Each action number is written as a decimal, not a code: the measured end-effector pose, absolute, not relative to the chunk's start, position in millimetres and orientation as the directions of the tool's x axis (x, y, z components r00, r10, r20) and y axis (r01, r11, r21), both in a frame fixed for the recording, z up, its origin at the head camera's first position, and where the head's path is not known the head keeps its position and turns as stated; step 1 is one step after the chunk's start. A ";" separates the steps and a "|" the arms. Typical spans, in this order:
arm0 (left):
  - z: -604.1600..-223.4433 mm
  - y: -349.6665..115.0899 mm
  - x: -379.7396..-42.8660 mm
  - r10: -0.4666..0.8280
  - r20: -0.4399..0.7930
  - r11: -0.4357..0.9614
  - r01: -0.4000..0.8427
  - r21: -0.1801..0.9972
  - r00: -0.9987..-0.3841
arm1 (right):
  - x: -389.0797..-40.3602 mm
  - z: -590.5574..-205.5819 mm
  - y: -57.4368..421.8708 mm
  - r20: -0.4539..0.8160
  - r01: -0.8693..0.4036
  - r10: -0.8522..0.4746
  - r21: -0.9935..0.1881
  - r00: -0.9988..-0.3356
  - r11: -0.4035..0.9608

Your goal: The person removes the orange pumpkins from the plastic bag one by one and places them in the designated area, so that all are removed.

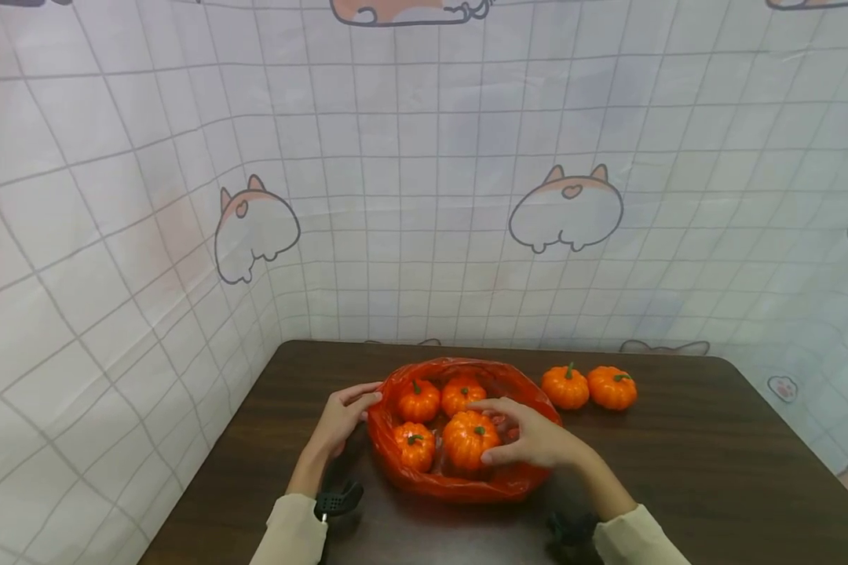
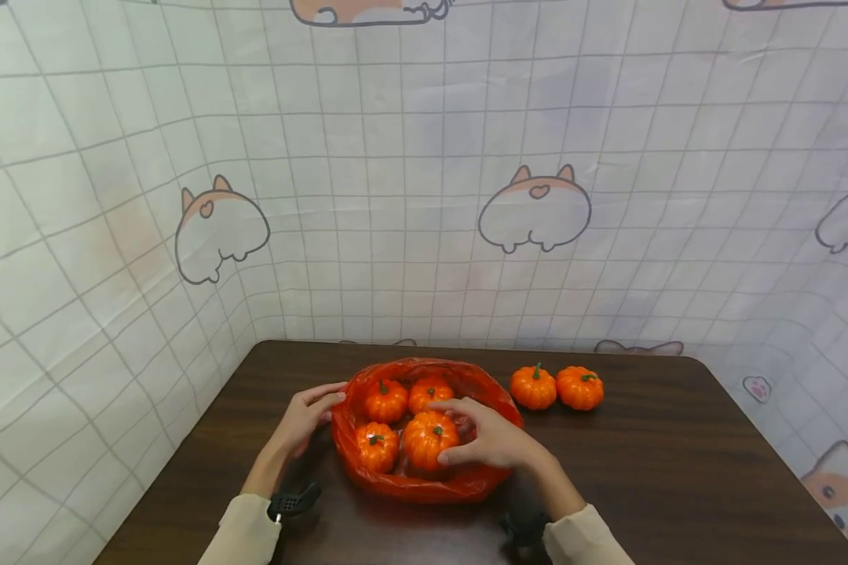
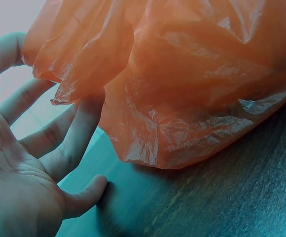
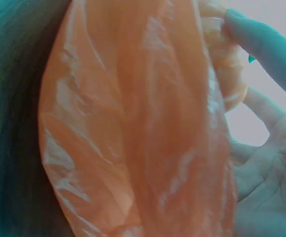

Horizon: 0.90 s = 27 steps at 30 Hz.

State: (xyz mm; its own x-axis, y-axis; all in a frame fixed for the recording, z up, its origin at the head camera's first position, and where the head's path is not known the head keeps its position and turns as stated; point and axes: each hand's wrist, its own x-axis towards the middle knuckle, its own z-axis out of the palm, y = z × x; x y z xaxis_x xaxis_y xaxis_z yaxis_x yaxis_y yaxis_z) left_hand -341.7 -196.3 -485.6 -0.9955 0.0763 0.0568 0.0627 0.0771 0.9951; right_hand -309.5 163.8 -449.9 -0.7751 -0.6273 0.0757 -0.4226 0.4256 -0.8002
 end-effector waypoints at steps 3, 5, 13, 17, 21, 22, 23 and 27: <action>-486.5 -196.9 -341.6 0.073 0.055 0.073 0.060 0.996 -0.996 | -309.1 -445.8 166.6 0.076 -0.404 -0.614 -0.815 -0.785 0.416; -487.0 -197.2 -341.7 0.073 0.053 0.070 0.058 0.996 -0.996 | -308.3 -443.2 168.8 0.079 -0.396 -0.602 -0.819 -0.795 0.416; -486.8 -196.9 -342.2 0.060 0.046 0.058 0.050 0.997 -0.997 | -311.2 -433.6 179.5 0.108 -0.377 -0.540 -0.827 -0.835 0.418; -486.6 -196.9 -342.3 0.062 0.048 0.058 0.052 0.997 -0.997 | -311.9 -428.9 188.3 0.134 -0.385 -0.507 -0.815 -0.852 0.433; -487.2 -197.5 -342.7 0.064 0.049 0.058 0.052 0.997 -0.997 | -311.9 -424.8 196.3 0.122 -0.354 -0.468 -0.822 -0.875 0.447; -487.5 -197.6 -342.9 0.065 0.048 0.059 0.052 0.997 -0.997 | -311.7 -423.9 198.1 0.118 -0.347 -0.462 -0.822 -0.879 0.451; -487.8 -197.7 -343.1 0.065 0.048 0.058 0.052 0.997 -0.997 | -311.7 -423.3 199.8 0.115 -0.342 -0.455 -0.823 -0.883 0.455; -488.5 -197.7 -343.7 0.066 0.049 0.059 0.053 0.997 -0.997 | -311.9 -420.4 205.7 0.115 -0.327 -0.428 -0.824 -0.896 0.462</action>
